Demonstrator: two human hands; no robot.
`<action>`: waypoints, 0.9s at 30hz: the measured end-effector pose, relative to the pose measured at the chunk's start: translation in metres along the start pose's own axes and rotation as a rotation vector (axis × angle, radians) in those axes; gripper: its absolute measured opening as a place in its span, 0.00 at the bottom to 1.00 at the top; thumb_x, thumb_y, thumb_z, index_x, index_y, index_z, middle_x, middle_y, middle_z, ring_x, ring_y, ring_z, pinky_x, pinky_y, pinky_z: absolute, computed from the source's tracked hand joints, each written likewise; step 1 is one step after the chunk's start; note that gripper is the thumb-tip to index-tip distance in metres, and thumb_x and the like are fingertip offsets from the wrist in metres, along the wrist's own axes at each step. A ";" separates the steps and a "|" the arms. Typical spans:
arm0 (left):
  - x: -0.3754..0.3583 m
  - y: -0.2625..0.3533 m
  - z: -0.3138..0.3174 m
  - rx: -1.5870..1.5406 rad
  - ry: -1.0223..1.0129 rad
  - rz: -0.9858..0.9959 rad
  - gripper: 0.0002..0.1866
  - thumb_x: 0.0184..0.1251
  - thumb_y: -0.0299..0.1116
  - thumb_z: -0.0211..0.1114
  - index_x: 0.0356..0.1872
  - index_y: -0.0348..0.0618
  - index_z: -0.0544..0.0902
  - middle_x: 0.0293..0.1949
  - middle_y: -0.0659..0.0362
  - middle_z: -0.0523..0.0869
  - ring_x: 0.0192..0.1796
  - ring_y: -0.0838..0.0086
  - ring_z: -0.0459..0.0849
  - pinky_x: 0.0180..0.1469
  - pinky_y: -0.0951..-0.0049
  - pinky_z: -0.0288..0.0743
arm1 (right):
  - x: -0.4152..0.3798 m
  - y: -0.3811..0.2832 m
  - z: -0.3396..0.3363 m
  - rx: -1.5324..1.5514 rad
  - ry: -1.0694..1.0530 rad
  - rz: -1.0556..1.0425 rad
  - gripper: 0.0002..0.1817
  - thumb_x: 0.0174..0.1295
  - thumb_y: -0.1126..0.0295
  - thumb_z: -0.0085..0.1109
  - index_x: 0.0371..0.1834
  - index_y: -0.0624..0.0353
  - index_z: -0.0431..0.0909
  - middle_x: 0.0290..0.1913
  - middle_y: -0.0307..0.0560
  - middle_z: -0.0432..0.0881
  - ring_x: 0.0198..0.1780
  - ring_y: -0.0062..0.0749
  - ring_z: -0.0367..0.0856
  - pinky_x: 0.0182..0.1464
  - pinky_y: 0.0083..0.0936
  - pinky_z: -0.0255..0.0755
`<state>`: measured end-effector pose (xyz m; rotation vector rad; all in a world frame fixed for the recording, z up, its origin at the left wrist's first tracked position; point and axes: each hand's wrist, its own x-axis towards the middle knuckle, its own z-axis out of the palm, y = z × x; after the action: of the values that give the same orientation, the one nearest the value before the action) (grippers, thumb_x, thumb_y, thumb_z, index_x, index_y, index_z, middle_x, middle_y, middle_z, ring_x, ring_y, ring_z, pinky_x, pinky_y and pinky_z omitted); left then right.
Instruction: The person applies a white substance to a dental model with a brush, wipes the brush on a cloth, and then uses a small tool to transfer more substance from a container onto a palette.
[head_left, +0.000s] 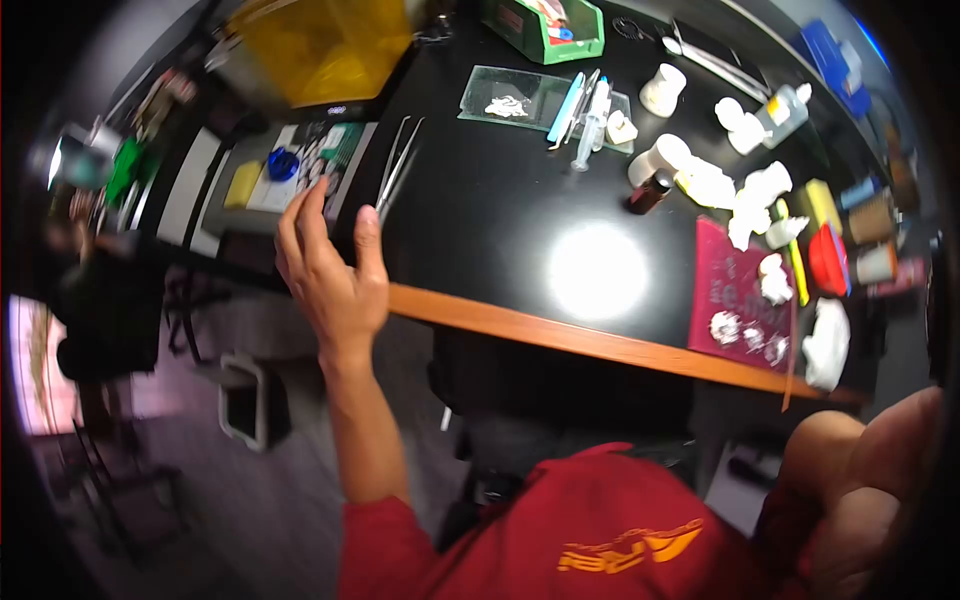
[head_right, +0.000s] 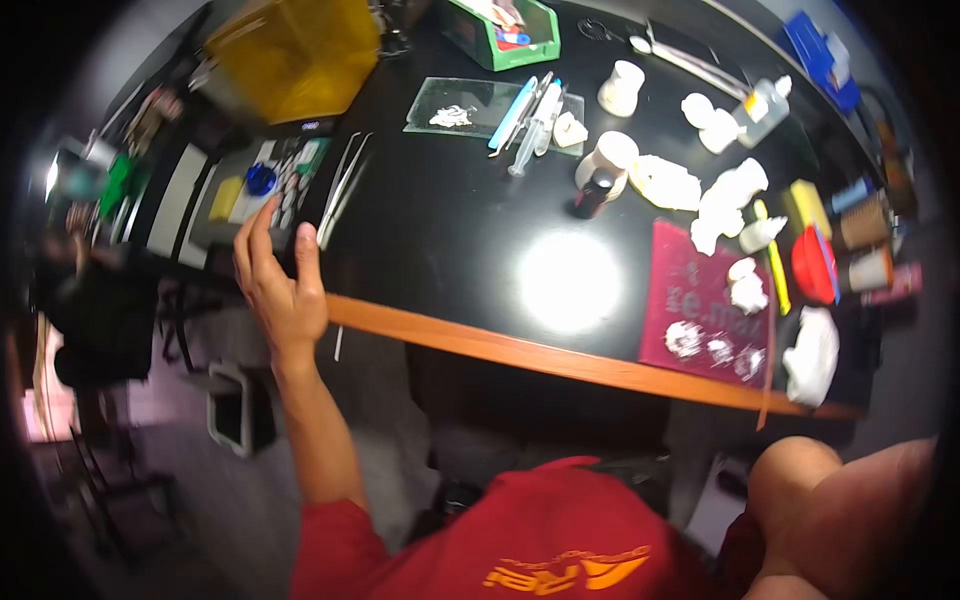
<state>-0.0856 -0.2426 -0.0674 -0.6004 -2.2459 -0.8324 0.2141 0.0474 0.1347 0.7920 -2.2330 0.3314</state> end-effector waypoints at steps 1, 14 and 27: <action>0.001 0.001 0.002 0.128 -0.110 -0.052 0.34 0.79 0.49 0.64 0.76 0.36 0.72 0.66 0.40 0.79 0.64 0.43 0.81 0.69 0.50 0.72 | 0.006 0.000 0.012 -0.008 0.010 0.004 0.31 0.66 0.51 0.67 0.63 0.64 0.77 0.55 0.60 0.79 0.47 0.36 0.72 0.42 0.33 0.64; 0.014 0.003 -0.021 0.113 -0.634 -0.148 0.58 0.75 0.72 0.53 0.82 0.22 0.56 0.48 0.44 0.79 0.43 0.56 0.80 0.44 0.58 0.76 | 0.144 0.051 0.201 0.036 0.155 0.414 0.32 0.64 0.56 0.69 0.67 0.60 0.74 0.57 0.64 0.75 0.49 0.38 0.70 0.45 0.38 0.64; 0.020 -0.016 -0.032 -0.315 -0.755 -0.242 0.58 0.74 0.69 0.59 0.86 0.33 0.46 0.56 0.37 0.76 0.53 0.47 0.79 0.53 0.50 0.74 | 0.326 0.033 0.208 0.391 0.031 0.682 0.10 0.60 0.79 0.67 0.46 0.63 0.86 0.39 0.50 0.86 0.32 0.29 0.80 0.31 0.24 0.72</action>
<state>-0.0956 -0.2717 -0.0408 -0.9152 -2.9305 -1.2499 -0.0989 -0.1639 0.2222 0.1730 -2.3817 1.1194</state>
